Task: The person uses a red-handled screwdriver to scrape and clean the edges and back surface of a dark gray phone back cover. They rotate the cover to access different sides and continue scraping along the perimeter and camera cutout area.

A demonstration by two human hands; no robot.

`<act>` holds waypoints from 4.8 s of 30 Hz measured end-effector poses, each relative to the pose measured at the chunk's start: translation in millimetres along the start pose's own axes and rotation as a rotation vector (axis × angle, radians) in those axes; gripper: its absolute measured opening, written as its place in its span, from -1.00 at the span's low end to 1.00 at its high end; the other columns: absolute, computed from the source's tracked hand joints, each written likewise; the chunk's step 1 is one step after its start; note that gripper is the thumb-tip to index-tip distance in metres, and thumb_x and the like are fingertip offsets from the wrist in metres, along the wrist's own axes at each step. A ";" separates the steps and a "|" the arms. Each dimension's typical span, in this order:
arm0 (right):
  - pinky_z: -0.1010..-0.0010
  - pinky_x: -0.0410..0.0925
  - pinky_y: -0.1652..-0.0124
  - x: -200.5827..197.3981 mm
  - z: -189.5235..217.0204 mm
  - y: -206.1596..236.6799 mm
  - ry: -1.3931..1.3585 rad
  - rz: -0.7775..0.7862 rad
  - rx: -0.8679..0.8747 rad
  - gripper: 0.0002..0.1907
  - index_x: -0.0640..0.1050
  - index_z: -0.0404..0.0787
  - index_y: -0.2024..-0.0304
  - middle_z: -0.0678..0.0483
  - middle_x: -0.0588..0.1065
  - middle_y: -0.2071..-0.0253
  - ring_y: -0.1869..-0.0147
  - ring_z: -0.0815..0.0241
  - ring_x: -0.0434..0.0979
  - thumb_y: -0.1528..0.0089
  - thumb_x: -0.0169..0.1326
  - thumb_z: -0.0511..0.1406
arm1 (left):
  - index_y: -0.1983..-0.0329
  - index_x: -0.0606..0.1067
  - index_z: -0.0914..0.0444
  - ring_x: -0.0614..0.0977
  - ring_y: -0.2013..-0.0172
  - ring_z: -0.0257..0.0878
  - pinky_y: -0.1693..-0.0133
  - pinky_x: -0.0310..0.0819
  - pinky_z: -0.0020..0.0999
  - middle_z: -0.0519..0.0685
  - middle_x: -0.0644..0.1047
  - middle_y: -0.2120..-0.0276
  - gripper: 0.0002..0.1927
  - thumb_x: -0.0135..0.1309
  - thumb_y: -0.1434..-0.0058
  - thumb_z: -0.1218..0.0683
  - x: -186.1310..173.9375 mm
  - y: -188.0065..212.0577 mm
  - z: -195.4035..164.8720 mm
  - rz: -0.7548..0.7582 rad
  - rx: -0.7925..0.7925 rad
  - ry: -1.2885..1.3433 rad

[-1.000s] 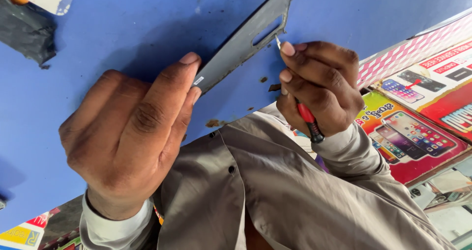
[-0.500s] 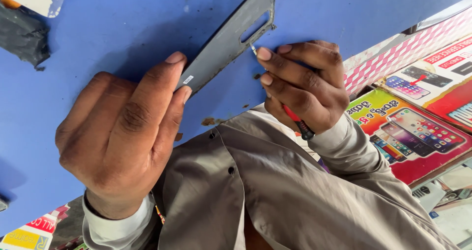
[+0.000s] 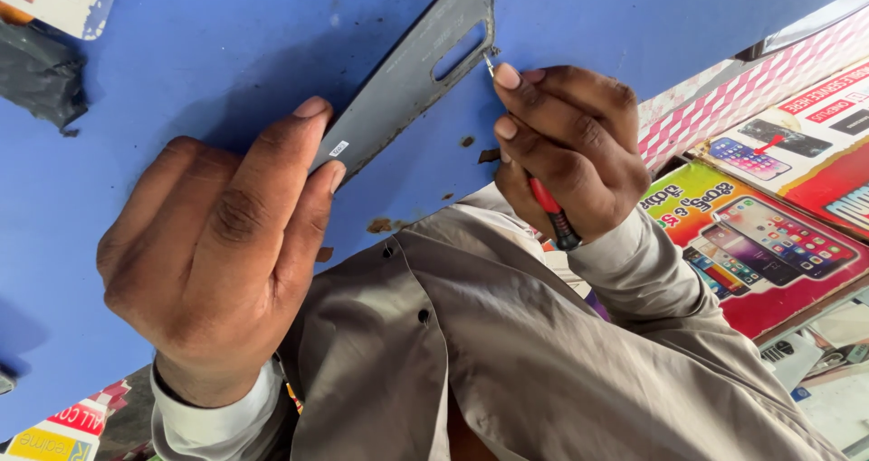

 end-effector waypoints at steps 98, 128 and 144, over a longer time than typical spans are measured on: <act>0.21 0.47 0.05 -7.0 -0.3 10.9 -0.021 0.029 0.106 -0.75 0.49 -0.34 0.13 -0.17 0.56 -0.03 -0.01 -0.09 0.56 -0.21 0.26 -0.57 | -0.25 0.51 0.34 0.54 0.39 -0.20 0.28 0.45 -0.34 0.00 0.55 0.37 -0.62 0.34 -0.42 0.23 7.3 0.1 -8.2 -0.032 0.032 -0.010; 0.25 0.47 -0.04 -9.8 -9.9 24.4 -0.025 0.037 0.112 -0.69 0.48 -0.33 0.01 -0.14 0.52 -0.19 -0.13 -0.08 0.55 -0.26 0.24 -0.61 | -0.23 0.52 0.35 0.49 0.43 -0.18 0.36 0.38 -0.33 0.02 0.55 0.35 -0.60 0.35 -0.38 0.23 15.5 -5.1 -16.0 -0.028 0.041 -0.048; 0.29 0.46 -0.04 -9.3 -16.8 23.9 0.013 -0.010 0.143 -0.68 0.48 -0.32 0.00 -0.10 0.53 -0.21 -0.14 -0.03 0.56 -0.28 0.23 -0.64 | -0.20 0.52 0.36 0.49 0.45 -0.17 0.38 0.37 -0.33 0.03 0.55 0.35 -0.62 0.36 -0.37 0.24 17.2 -4.6 -14.4 -0.034 0.029 -0.043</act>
Point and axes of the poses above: each hand's wrist, its own y-axis away from the middle knuckle, its own x-axis out of the palm, z = x × y, the point moved 8 cm from there along -y, towards the middle knuckle
